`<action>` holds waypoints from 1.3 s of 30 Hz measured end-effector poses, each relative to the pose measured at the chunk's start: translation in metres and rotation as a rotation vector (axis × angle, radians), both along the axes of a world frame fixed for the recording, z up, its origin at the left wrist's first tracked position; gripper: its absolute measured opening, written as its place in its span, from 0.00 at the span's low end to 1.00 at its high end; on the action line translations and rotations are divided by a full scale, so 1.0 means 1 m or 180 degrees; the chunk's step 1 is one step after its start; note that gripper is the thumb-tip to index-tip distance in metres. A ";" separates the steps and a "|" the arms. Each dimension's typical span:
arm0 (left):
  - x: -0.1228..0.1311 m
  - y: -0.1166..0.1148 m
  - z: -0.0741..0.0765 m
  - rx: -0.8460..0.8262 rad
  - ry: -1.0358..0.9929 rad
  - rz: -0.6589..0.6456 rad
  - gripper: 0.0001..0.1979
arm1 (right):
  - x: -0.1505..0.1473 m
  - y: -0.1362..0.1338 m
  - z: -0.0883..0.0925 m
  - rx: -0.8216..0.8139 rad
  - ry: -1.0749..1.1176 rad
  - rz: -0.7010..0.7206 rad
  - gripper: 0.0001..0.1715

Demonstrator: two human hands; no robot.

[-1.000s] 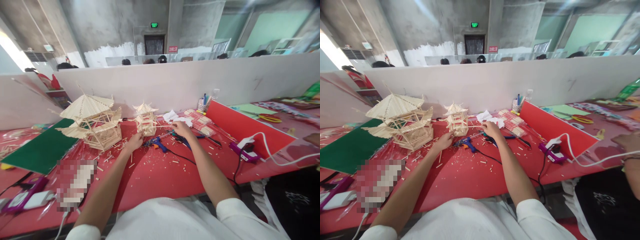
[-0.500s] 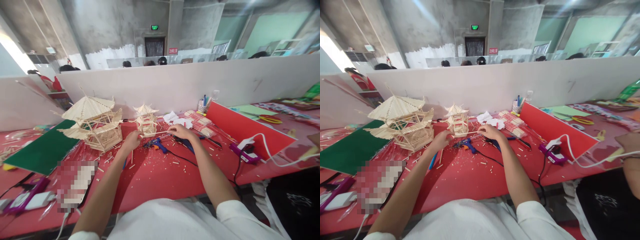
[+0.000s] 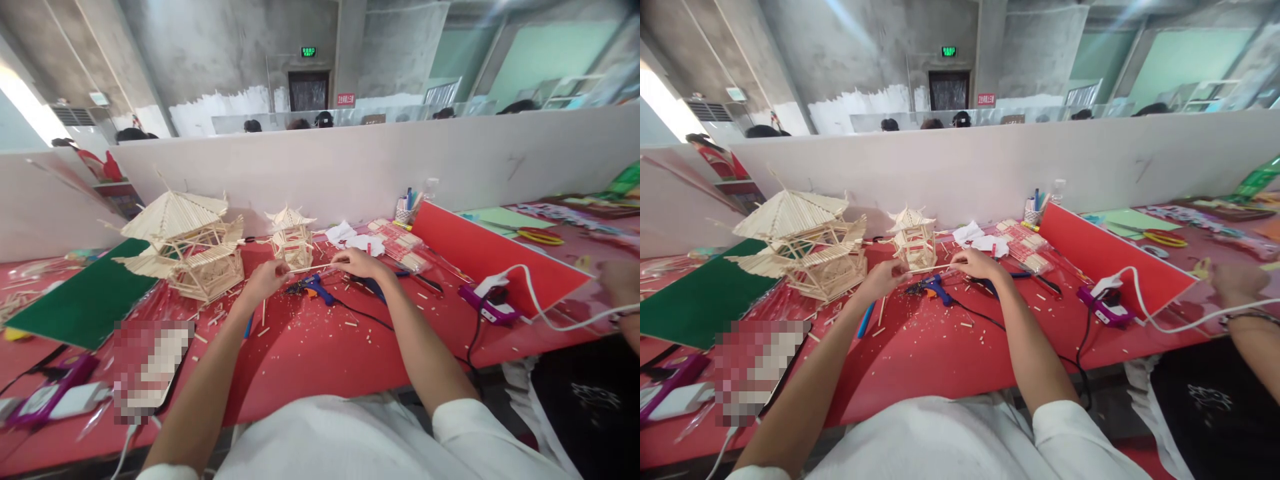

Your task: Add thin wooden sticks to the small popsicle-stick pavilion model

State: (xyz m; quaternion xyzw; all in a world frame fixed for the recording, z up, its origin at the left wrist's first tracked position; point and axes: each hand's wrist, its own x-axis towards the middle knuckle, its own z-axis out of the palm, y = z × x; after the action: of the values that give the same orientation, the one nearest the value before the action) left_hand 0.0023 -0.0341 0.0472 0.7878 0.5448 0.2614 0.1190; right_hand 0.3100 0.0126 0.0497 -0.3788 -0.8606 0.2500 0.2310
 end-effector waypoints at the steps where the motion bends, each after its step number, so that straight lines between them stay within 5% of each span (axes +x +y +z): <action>1: 0.001 -0.001 0.001 0.0011 0.0046 0.0026 0.09 | 0.000 0.000 0.000 -0.0010 0.0011 0.0008 0.18; 13: 0.011 -0.004 0.001 0.0161 -0.0004 0.0124 0.16 | 0.005 0.001 0.001 -0.0118 -0.0222 -0.0014 0.19; 22: 0.047 -0.007 0.001 0.0059 0.0239 0.0259 0.23 | 0.003 -0.002 0.005 -0.0155 -0.0310 0.0046 0.19; 31: 0.071 0.003 0.011 0.0327 -0.0233 0.0206 0.14 | 0.006 0.001 0.003 -0.0170 -0.0290 0.0154 0.21; 35: 0.072 -0.003 0.014 0.0573 -0.0275 -0.0074 0.10 | 0.005 0.000 0.003 -0.0197 -0.0262 0.0150 0.21; 39: 0.057 -0.024 0.023 0.0267 -0.0383 -0.1017 0.10 | 0.007 0.000 0.004 -0.0139 -0.0203 0.0052 0.21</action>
State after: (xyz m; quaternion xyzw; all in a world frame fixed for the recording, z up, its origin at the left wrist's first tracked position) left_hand 0.0592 -0.0577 0.0707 0.8516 0.3931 0.3083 0.1585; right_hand 0.3173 0.0130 0.0539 -0.3845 -0.8649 0.2584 0.1930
